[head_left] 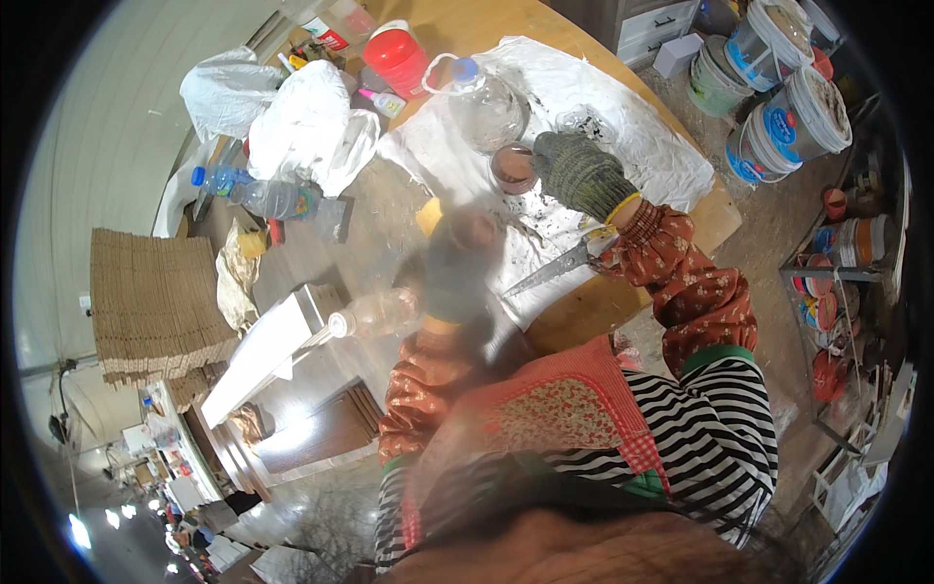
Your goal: The person wipes a long wooden plank with a cloth on a workbench, repeatedly flipping and repositioning the plank to clean both sides. The person also wipes a small wooden block with the same cloth.
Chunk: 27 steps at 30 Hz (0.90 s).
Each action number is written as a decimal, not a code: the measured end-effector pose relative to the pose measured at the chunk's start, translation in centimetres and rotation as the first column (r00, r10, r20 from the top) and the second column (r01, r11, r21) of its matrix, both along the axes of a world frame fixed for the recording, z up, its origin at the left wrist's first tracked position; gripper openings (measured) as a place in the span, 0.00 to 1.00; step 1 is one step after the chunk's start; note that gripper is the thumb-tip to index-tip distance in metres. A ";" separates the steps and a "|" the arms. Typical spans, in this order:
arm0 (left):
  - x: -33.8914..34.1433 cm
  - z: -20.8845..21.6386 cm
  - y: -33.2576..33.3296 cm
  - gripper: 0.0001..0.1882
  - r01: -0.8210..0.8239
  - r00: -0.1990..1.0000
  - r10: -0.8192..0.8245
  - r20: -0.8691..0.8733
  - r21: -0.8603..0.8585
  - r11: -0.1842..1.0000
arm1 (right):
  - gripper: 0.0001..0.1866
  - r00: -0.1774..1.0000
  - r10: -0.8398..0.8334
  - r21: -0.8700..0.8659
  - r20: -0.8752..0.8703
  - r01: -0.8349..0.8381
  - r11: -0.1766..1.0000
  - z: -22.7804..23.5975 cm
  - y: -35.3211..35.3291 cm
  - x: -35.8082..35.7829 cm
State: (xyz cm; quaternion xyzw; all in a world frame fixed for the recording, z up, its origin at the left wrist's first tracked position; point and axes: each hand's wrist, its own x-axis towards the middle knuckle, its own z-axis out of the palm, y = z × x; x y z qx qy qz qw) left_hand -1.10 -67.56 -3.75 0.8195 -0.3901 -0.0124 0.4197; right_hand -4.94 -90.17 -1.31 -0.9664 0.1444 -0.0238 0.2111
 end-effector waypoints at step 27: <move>4.9 -5.3 -3.7 0.13 0.099 0.989 -0.117 0.090 0.189 0.977 | 0.20 0.936 0.342 0.148 0.084 -0.351 0.924 0.1 -0.5 -2.8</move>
